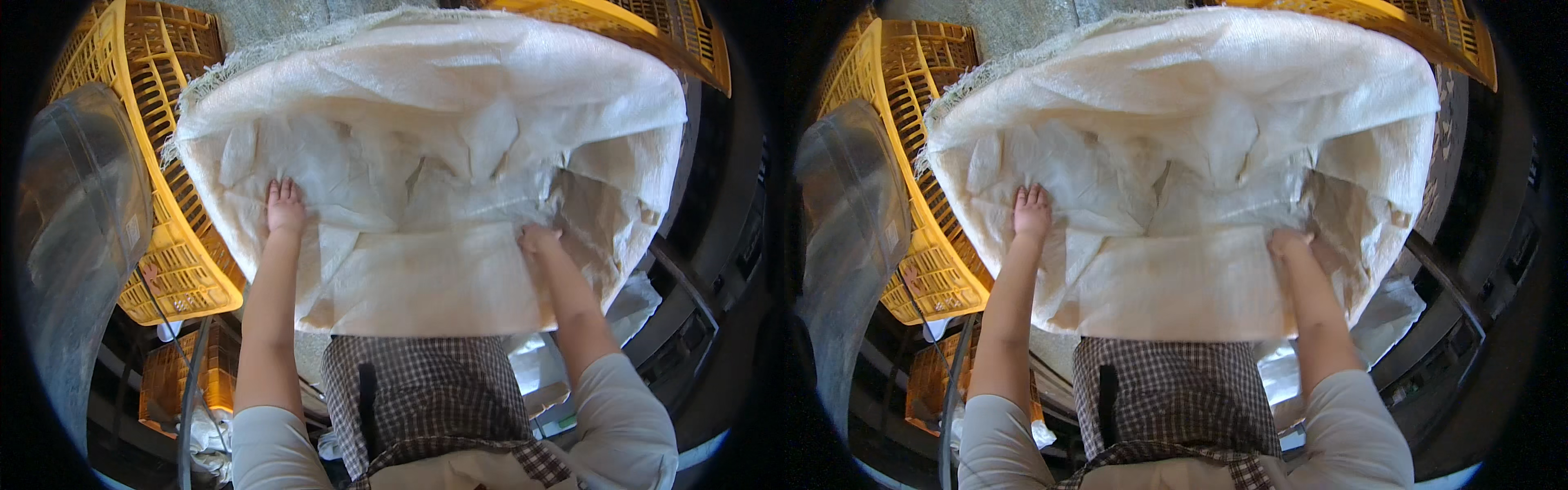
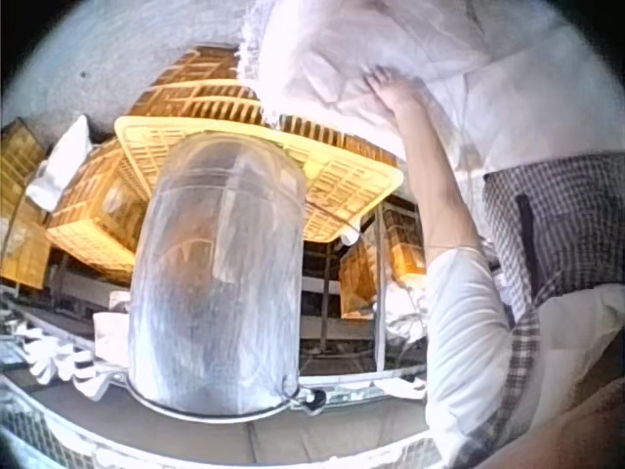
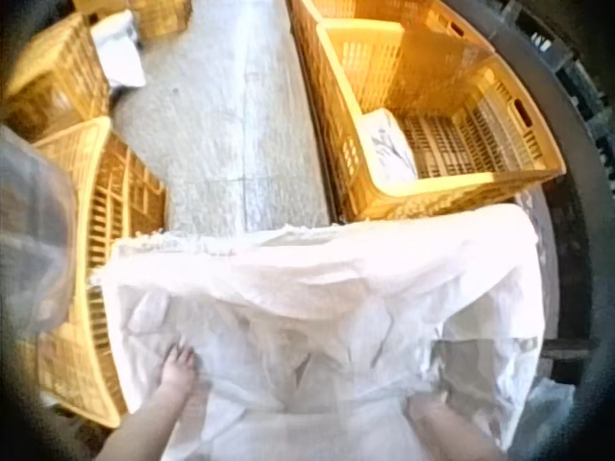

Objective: The person repeatedly picks up white cloth items from yellow plastic baskets, unfolds them, and folds them by hand. The folded items are placed back into the baskets. The process is repeated for multiple items in a continuous loop.

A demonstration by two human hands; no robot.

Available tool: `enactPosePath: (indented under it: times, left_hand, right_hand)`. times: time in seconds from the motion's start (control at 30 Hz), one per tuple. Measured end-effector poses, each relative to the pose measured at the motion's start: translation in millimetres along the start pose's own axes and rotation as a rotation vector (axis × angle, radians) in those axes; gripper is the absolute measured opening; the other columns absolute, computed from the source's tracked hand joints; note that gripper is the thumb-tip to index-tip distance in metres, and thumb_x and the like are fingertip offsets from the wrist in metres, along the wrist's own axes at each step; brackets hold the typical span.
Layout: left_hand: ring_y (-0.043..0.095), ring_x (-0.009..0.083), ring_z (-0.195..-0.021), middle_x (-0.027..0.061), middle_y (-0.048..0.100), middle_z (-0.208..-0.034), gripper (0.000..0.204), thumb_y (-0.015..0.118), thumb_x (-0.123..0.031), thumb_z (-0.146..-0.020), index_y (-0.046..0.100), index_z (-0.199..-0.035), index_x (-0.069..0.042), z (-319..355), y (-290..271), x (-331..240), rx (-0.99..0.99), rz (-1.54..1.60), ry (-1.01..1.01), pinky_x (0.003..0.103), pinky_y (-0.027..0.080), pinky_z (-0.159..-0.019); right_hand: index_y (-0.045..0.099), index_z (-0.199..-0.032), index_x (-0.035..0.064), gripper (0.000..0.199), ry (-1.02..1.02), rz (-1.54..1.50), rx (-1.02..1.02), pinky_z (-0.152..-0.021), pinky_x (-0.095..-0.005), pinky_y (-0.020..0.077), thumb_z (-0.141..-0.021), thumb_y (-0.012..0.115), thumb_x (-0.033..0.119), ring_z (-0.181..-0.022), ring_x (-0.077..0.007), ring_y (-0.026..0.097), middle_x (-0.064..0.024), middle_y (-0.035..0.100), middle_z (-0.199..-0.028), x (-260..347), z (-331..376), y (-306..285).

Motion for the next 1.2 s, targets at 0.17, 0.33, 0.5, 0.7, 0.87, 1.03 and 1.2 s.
enactPosePath:
  times: [0.17,0.33,0.5,0.7,0.87,1.03,1.2]
  left_hand:
    - [0.028,0.0303,-0.132,0.0156,0.038,-0.137,0.055,0.059,-0.013,-0.077,0.042,-0.128,-0.003,135,-39,-14,-0.723,0.56,-0.235,0.049,0.022,-0.108]
    - [0.038,0.0361,-0.124,0.0244,0.037,-0.135,0.069,0.06,-0.003,-0.074,0.029,-0.135,0.005,205,33,-12,-0.544,1.283,-0.914,0.043,0.028,-0.107]
    - [0.06,0.0218,-0.087,0.0132,0.06,-0.105,0.031,0.054,0.001,-0.078,0.053,-0.109,0.001,158,71,23,-0.439,2.09,-0.804,0.034,0.051,-0.075]
    - [0.056,0.024,-0.103,0.0124,0.058,-0.112,0.054,0.051,0.002,-0.067,0.047,-0.121,0.005,148,-15,-26,-0.102,2.16,-0.18,0.032,0.044,-0.089]
    - [0.06,0.0253,-0.095,0.0153,0.062,-0.101,0.05,0.054,-0.006,-0.07,0.05,-0.12,-0.001,125,-118,-145,0.058,1.952,0.085,0.036,0.046,-0.083]
    - [0.06,0.037,-0.088,0.0196,0.063,-0.093,0.04,0.062,-0.018,-0.069,0.05,-0.106,-0.007,112,-233,-253,-0.135,1.858,0.052,0.045,0.048,-0.076]
    - [0.06,0.0386,-0.09,0.0206,0.062,-0.097,0.044,0.064,-0.021,-0.071,0.048,-0.109,-0.006,106,-236,-282,-0.047,1.734,-0.056,0.045,0.048,-0.078]
  right_hand:
    - [0.052,-0.121,0.0072,0.045,-0.477,-0.471,-1.387,-0.096,-0.0469,0.0345,-0.076,0.059,0.014,-0.114,-0.0371,0.045,-0.0171,0.053,-0.12,-32,139,-66]
    - [0.033,-0.135,0.0033,0.068,0.233,-0.78,-1.815,-0.095,-0.0451,0.0364,-0.076,0.065,0.016,-0.113,-0.0379,0.045,-0.0189,0.049,-0.124,-115,235,-91]
    - [0.049,-0.115,0.0039,0.04,-0.325,-1.211,-1.557,-0.081,-0.0372,0.0464,-0.076,0.06,0.005,-0.094,-0.0346,0.059,-0.0196,0.059,-0.105,-157,195,-105]
    - [0.05,-0.116,0.0071,0.041,0.065,-0.987,-1.598,-0.083,-0.0414,0.0434,-0.076,0.062,0.011,-0.098,-0.0334,0.057,-0.0171,0.059,-0.106,-265,202,-125]
    - [0.044,-0.125,0.0064,0.053,0.691,-0.864,-1.568,-0.089,-0.0403,0.0427,-0.079,0.066,0.021,-0.109,-0.031,0.052,-0.0148,0.052,-0.121,-367,245,-144]
    - [0.028,-0.135,-0.001,0.067,0.082,-1.023,-1.878,-0.103,-0.0414,0.03,-0.084,0.06,0.029,-0.125,-0.0332,0.036,-0.0198,0.032,-0.139,-230,228,-215]
    - [0.028,-0.136,0.0004,0.072,-0.837,-1.175,-1.175,-0.099,-0.0428,0.0373,-0.082,0.061,0.034,-0.12,-0.0322,0.043,-0.021,0.039,-0.134,-14,210,-190]
Point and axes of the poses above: each hand's wrist, its own z-axis away from the middle knuckle, its own y-axis out of the palm, x = y × z, the point moved 5 cm from there along -z, towards the middle knuckle
